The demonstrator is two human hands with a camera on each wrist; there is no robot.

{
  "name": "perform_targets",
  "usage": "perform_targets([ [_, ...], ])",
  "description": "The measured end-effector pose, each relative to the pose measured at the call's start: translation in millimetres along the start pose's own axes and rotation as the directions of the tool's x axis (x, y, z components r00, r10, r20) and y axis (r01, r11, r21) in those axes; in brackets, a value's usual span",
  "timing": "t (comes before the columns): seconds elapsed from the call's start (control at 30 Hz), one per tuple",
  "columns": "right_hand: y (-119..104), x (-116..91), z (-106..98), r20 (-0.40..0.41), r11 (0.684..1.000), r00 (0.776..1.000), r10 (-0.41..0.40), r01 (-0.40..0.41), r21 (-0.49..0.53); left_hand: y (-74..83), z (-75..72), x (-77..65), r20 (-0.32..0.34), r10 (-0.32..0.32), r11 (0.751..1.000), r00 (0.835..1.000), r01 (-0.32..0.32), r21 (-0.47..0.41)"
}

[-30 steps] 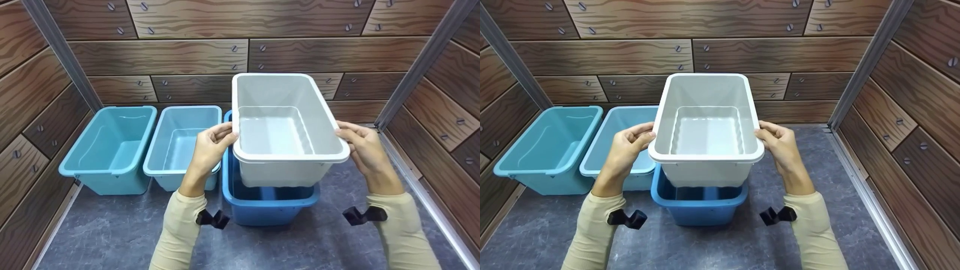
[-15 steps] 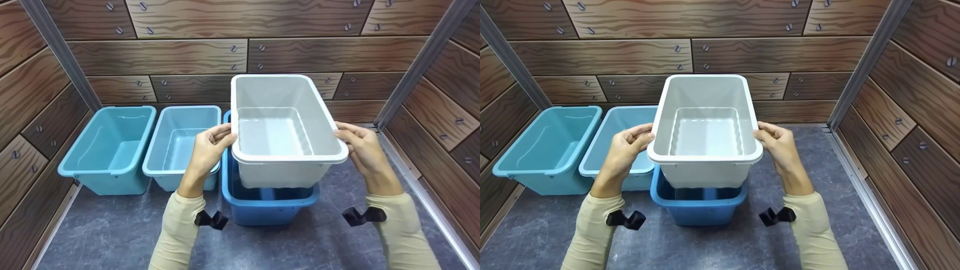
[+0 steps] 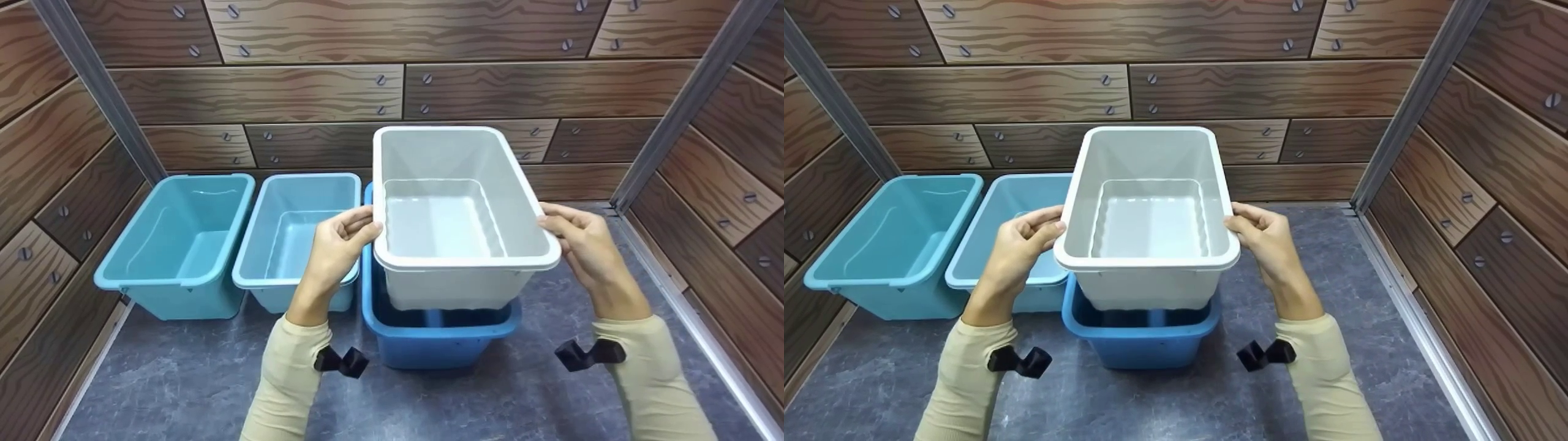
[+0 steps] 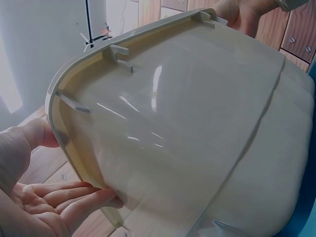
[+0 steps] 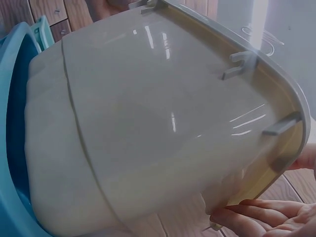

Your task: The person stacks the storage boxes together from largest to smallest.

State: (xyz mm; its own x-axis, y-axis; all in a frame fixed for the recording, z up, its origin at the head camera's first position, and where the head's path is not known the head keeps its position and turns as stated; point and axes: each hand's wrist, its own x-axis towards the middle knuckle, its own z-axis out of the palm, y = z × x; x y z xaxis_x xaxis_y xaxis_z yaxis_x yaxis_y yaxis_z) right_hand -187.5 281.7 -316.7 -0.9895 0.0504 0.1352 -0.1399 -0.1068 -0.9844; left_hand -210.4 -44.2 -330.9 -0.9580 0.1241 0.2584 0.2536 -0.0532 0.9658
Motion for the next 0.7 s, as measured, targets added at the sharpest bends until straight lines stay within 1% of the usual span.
perform_targets([
  [0.1, 1, 0, 0, 0.013, 1.0, 1.0, -0.003, 0.003, 0.003, -1.1, -0.9, -0.4, 0.001, 0.002, 1.0, 1.0, -0.002, -0.001],
  [0.27, 3, 0, 1, 0.042, 1.0, 0.999, -0.015, 0.015, -0.019, -3.9, -3.2, -1.6, 0.005, -0.001, 1.0, 1.0, 0.001, 0.0],
  [0.37, 5, 0, 1, 0.044, 0.999, 0.999, -0.014, 0.015, -0.039, -6.3, -4.5, -1.7, 0.013, -0.004, 1.0, 1.0, 0.004, 0.006],
  [0.57, 10, 1, 1, 0.042, 0.999, 0.999, 0.01, -0.008, -0.034, -9.3, -5.8, -1.8, 0.016, -0.013, 0.999, 1.0, 0.013, 0.042],
  [0.7, 12, 1, 0, 0.043, 0.999, 0.999, 0.01, -0.008, -0.041, -10.7, -6.4, -2.1, 0.022, -0.007, 0.999, 1.0, 0.006, 0.052],
])
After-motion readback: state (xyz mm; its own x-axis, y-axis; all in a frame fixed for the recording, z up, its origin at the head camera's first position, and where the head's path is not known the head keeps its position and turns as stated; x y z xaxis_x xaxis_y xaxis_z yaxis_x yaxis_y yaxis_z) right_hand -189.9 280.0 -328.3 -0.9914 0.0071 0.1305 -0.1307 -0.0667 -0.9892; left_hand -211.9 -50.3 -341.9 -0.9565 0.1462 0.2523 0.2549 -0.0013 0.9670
